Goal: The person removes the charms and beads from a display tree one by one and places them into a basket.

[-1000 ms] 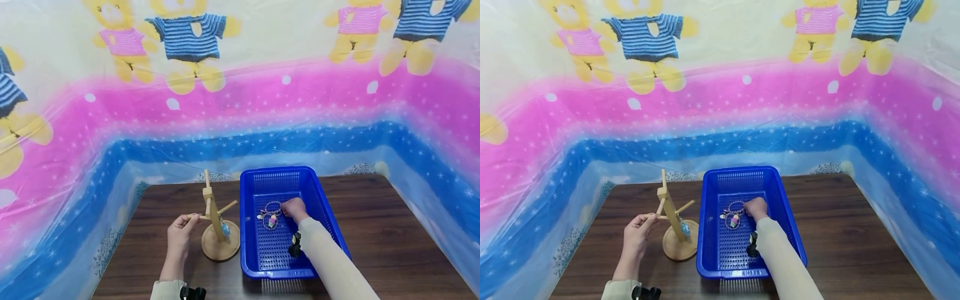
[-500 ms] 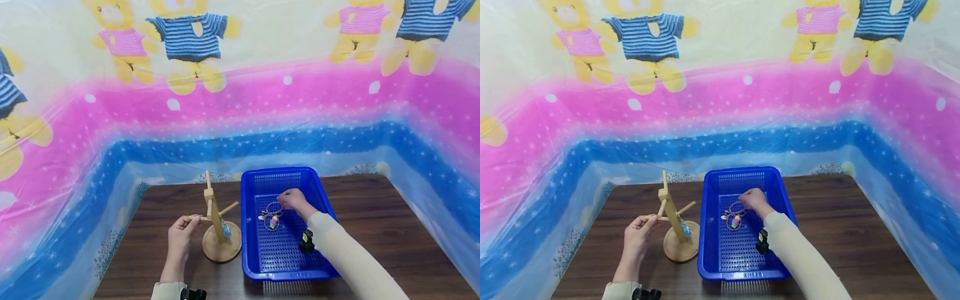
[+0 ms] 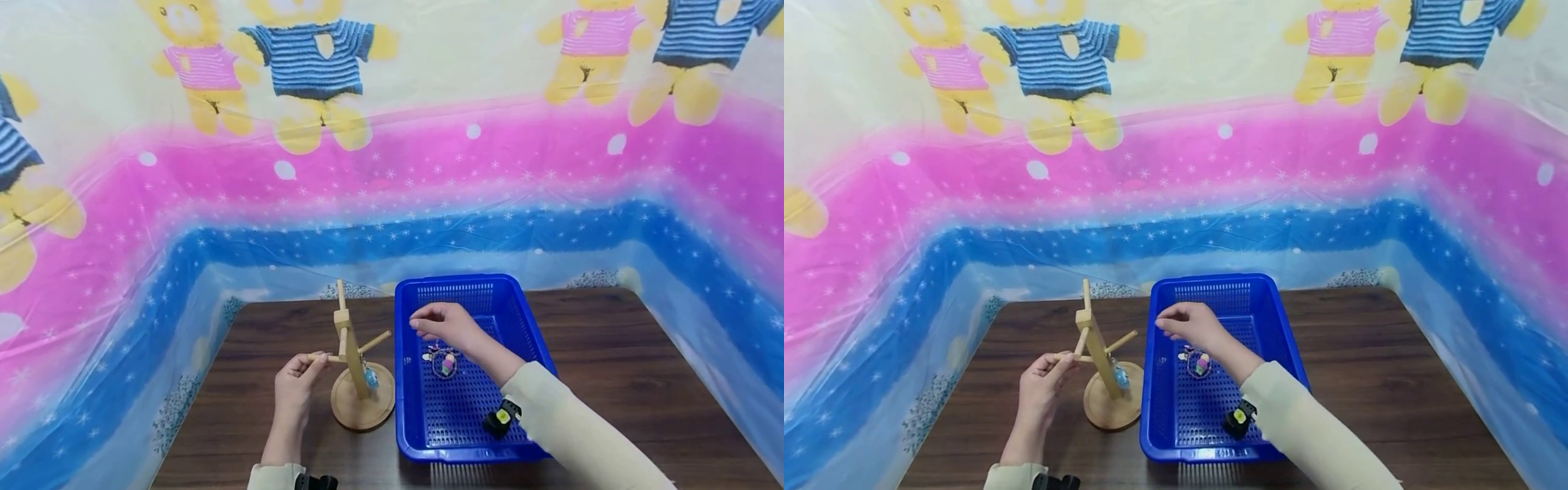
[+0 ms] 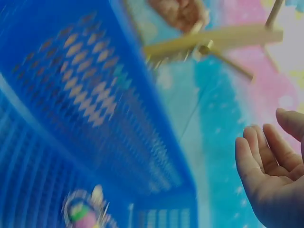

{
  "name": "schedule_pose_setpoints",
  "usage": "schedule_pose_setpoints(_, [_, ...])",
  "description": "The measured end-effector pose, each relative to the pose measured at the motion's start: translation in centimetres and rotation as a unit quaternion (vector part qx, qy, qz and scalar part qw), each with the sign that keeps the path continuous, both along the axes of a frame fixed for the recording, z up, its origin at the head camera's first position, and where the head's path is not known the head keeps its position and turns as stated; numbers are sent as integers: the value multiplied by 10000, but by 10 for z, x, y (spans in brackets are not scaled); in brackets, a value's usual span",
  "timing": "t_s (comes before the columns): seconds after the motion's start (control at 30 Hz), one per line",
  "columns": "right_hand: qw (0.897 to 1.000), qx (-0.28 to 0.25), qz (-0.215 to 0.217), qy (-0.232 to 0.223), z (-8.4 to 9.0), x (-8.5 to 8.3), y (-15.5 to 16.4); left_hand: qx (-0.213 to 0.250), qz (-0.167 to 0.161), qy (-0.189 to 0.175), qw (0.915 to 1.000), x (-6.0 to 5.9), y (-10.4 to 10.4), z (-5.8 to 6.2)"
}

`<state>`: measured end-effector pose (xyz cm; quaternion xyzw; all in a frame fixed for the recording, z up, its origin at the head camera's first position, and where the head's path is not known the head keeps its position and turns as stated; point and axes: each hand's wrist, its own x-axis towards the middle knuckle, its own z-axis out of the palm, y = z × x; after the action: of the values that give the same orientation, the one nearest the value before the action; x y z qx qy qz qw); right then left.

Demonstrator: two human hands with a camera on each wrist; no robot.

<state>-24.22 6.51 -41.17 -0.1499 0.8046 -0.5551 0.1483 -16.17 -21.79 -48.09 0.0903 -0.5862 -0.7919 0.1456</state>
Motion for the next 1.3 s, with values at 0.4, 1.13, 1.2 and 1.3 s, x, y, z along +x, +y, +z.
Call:
schedule_pose_setpoints(0.4, [9986, -440, 110, -272, -1, 14, -32, 49, -101, 4, 9999, 1, 1, 1])
schedule_pose_setpoints(1.13, [9914, -1090, -65, -719, -14, 17, -42, 548, -573, 219, 9966, -2, -1, -2])
schedule_pose_setpoints(1.2, [9912, -1106, -5, -733, -14, 18, -41, 607, -628, 92, 9961, -4, -1, -3])
schedule_pose_setpoints(1.3, [9917, -1075, 135, -692, -14, 21, -41, 755, -692, 115, 9947, -5, -3, -3])
